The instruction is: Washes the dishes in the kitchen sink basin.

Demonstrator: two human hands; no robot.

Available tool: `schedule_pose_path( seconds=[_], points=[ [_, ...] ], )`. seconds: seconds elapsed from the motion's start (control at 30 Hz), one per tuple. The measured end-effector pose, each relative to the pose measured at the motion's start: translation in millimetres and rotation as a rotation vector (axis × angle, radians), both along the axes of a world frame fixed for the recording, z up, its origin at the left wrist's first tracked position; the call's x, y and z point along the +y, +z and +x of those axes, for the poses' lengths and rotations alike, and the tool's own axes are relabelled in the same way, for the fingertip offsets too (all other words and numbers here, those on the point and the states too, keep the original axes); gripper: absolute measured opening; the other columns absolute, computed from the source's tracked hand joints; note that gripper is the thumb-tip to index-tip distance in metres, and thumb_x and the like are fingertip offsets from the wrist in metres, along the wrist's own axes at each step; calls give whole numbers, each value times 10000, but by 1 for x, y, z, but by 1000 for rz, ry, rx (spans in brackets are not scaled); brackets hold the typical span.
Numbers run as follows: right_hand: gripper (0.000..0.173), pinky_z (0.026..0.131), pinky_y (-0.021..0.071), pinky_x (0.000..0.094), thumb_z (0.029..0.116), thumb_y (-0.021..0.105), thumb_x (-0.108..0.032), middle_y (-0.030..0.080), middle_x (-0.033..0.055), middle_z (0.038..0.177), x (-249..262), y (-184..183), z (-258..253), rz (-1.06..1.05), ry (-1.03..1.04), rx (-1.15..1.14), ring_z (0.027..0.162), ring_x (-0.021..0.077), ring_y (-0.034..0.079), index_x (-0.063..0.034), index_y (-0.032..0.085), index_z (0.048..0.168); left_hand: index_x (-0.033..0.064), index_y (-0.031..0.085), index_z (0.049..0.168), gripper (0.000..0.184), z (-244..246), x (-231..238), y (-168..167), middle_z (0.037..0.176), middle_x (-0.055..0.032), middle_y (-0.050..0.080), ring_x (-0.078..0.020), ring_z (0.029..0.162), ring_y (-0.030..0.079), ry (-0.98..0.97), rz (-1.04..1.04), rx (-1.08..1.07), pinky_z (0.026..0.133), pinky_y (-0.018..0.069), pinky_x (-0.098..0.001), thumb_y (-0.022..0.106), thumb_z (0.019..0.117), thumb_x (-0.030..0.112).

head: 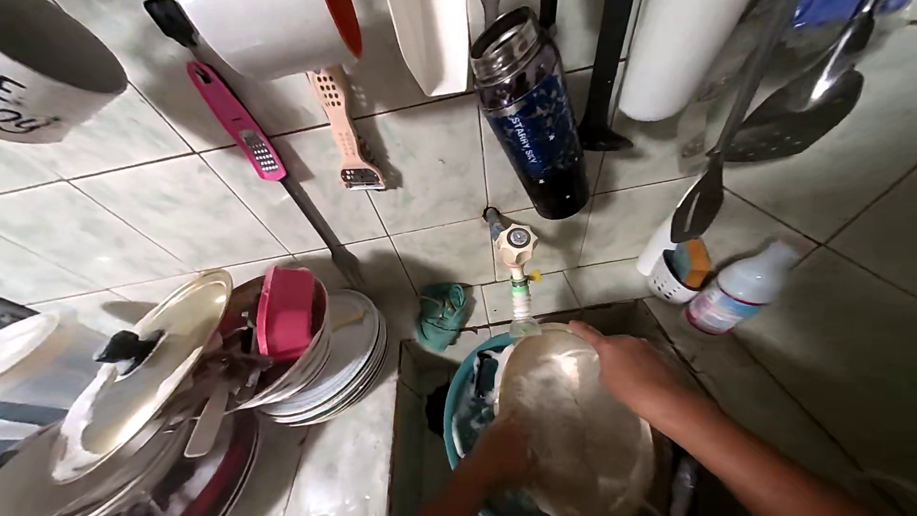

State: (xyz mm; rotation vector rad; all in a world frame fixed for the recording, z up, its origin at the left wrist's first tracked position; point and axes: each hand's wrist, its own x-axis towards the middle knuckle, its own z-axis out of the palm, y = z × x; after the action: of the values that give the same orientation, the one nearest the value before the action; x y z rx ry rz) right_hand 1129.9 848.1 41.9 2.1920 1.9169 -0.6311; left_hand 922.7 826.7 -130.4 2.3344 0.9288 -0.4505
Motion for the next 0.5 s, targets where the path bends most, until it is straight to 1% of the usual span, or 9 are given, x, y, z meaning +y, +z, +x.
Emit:
schedule_pose_path(
  seconds=[0.03,0.1,0.17,0.23,0.3,0.37,0.43,0.47,0.5],
  points=[
    [755,941,528,560,991,563,-22,700,203,1174,1,2,0,-7,6,-2,1124,406,666,-331,295,1625,-18,606,1372,491,1,3,1,1532,-219,482,-387,1505,317,-32,11,-2,1273,88,-537,547,1027,326],
    [759,929,530,562,985,574,-21,699,209,1169,3,6,-2,-13,19,0,1114,411,667,-327,303,1624,15,635,1352,420,3,2,0,1490,-223,527,-414,1460,386,-78,16,-30,1246,161,-590,581,1007,247],
    [751,935,525,569,975,595,-42,688,211,1198,7,13,-4,-40,32,1,1134,409,655,-305,319,1622,53,679,1297,392,10,0,1,1435,-190,585,-394,1409,460,-89,-49,-50,1227,222,-594,536,1047,320],
    [714,961,513,570,976,602,-58,667,213,1248,15,16,-9,-82,35,-2,1184,401,631,-262,350,1612,82,671,1326,403,15,-1,-1,1476,-159,560,-377,1431,439,-123,-120,-68,1230,208,-594,493,1071,338],
    [687,962,515,567,972,604,-63,663,203,1267,24,12,-14,-119,29,-12,1191,396,630,-244,384,1597,74,655,1344,419,14,-2,-10,1502,-161,537,-377,1457,404,-128,-150,-50,1242,149,-596,477,1077,343],
    [626,963,520,565,972,604,-68,663,196,1272,33,3,-16,-140,25,-15,1185,385,636,-204,446,1563,80,668,1325,433,11,1,-14,1510,-183,517,-394,1468,377,-17,-175,48,1228,195,-615,500,1058,377],
    [546,968,516,581,977,608,-92,658,195,1280,41,-8,-15,-174,24,10,1188,388,634,-166,514,1510,63,617,1378,451,7,5,-9,1533,-199,481,-410,1432,432,185,-240,160,1135,367,-657,559,1026,340],
    [512,976,505,596,981,608,-100,650,203,1294,45,-14,-13,-205,21,35,1202,395,625,-144,539,1486,24,534,1453,478,6,9,-3,1544,-224,463,-422,1433,432,270,-296,211,1147,350,-647,549,1044,271],
    [481,990,487,612,984,600,-106,638,213,1314,48,-21,-9,-239,21,64,1225,399,609,-120,559,1463,-7,485,1483,473,7,14,5,1547,-241,452,-412,1446,418,321,-318,258,1183,321,-584,511,1071,225]
  ],
)
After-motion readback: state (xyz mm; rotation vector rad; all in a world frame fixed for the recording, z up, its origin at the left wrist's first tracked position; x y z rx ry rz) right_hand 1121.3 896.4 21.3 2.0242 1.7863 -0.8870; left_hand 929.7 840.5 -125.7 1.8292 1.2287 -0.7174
